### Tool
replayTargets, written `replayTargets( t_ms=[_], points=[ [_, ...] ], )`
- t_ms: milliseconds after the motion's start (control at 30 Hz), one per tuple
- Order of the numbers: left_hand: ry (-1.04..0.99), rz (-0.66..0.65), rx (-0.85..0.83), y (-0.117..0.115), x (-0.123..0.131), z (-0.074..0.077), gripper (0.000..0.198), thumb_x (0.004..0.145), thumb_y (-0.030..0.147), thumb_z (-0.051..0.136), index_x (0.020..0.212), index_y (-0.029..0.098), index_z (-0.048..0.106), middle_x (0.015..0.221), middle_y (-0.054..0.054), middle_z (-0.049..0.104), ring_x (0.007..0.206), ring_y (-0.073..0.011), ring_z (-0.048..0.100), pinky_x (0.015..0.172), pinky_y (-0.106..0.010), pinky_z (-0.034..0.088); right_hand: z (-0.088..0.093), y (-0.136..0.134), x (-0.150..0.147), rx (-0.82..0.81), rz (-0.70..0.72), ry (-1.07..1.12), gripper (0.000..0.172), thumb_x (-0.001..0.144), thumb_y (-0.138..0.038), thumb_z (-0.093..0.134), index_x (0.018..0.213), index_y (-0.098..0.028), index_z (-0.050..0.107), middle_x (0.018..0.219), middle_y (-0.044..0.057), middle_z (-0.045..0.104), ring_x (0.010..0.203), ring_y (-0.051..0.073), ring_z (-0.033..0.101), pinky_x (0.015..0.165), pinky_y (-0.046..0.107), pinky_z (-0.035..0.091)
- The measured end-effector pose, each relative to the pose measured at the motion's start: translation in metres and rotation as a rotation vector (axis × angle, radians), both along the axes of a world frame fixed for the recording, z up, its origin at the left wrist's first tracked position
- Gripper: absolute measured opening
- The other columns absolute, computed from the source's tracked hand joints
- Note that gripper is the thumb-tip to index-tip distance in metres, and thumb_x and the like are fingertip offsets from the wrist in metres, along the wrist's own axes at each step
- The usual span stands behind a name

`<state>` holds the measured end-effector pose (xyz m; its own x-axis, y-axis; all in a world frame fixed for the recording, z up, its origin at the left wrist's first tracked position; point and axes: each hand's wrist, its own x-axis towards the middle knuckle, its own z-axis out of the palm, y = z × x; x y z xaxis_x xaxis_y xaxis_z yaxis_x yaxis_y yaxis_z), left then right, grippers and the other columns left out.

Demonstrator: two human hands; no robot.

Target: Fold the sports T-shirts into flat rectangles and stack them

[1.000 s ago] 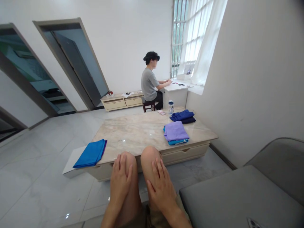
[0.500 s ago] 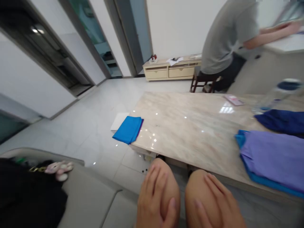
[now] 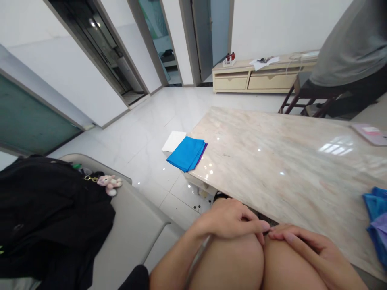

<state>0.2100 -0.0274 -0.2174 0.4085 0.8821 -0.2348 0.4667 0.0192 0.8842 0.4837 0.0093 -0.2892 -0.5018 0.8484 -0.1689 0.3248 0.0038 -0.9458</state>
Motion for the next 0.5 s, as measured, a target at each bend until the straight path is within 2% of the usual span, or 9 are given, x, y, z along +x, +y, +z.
replayTargets(
  t_ms=[100, 200, 267, 367, 433, 500],
  points=[
    [-0.183, -0.077, -0.125, 0.015, -0.006, -0.015, 0.060, 0.107, 0.063, 0.048, 0.089, 0.022, 0.088, 0.102, -0.003, 0.085, 0.105, -0.0209, 0.076, 0.103, -0.026, 0.051, 0.003, 0.009, 0.004, -0.075, 0.012, -0.016, 0.066, 0.082, -0.086, 0.069, 0.087, -0.024, 0.091, 0.108, 0.017, 0.085, 0.109, 0.040, 0.081, 0.104, 0.049, 0.065],
    [-0.235, -0.031, -0.152, 0.018, -0.005, -0.028, 0.063, 0.109, 0.058, 0.042, 0.092, 0.017, 0.087, 0.101, -0.006, 0.085, 0.101, -0.0213, 0.075, 0.104, -0.029, 0.052, 0.007, 0.017, 0.006, -0.187, 0.003, -0.004, 0.065, 0.080, -0.083, 0.071, 0.091, -0.023, 0.092, 0.114, 0.018, 0.085, 0.113, 0.042, 0.080, 0.106, 0.052, 0.064],
    [-0.204, -0.001, -0.076, 0.011, -0.002, -0.030, 0.062, 0.110, 0.054, 0.040, 0.098, 0.015, 0.086, 0.106, -0.007, 0.084, 0.105, -0.0218, 0.075, 0.105, -0.030, 0.052, 0.007, 0.019, 0.007, -0.348, 0.012, 0.010, 0.061, 0.079, -0.079, 0.073, 0.091, -0.022, 0.090, 0.109, 0.017, 0.085, 0.103, 0.041, 0.082, 0.097, 0.053, 0.066],
    [-0.043, 0.055, 0.137, -0.007, 0.007, -0.027, 0.052, 0.110, 0.047, 0.044, 0.107, 0.017, 0.086, 0.118, -0.006, 0.084, 0.118, -0.0226, 0.073, 0.109, -0.029, 0.050, 0.006, 0.016, 0.010, -0.519, 0.013, 0.001, 0.057, 0.077, -0.080, 0.069, 0.076, -0.025, 0.085, 0.088, 0.016, 0.084, 0.087, 0.040, 0.084, 0.087, 0.051, 0.068],
    [0.086, 0.108, 0.271, -0.020, 0.012, -0.023, 0.042, 0.109, 0.040, 0.048, 0.110, 0.020, 0.085, 0.123, -0.006, 0.083, 0.121, -0.0225, 0.072, 0.110, -0.029, 0.049, 0.008, 0.010, 0.014, -0.495, -0.053, -0.003, 0.056, 0.078, -0.079, 0.065, 0.072, -0.026, 0.083, 0.087, 0.016, 0.084, 0.087, 0.038, 0.084, 0.086, 0.048, 0.068],
    [0.171, 0.135, 0.385, -0.030, 0.016, -0.019, 0.037, 0.108, 0.036, 0.051, 0.112, 0.020, 0.084, 0.125, -0.008, 0.082, 0.122, -0.0234, 0.071, 0.110, -0.031, 0.050, 0.014, 0.001, 0.019, -0.379, -0.131, -0.002, 0.054, 0.081, -0.074, 0.065, 0.086, -0.025, 0.087, 0.104, 0.015, 0.086, 0.101, 0.037, 0.084, 0.091, 0.046, 0.067]
  ],
)
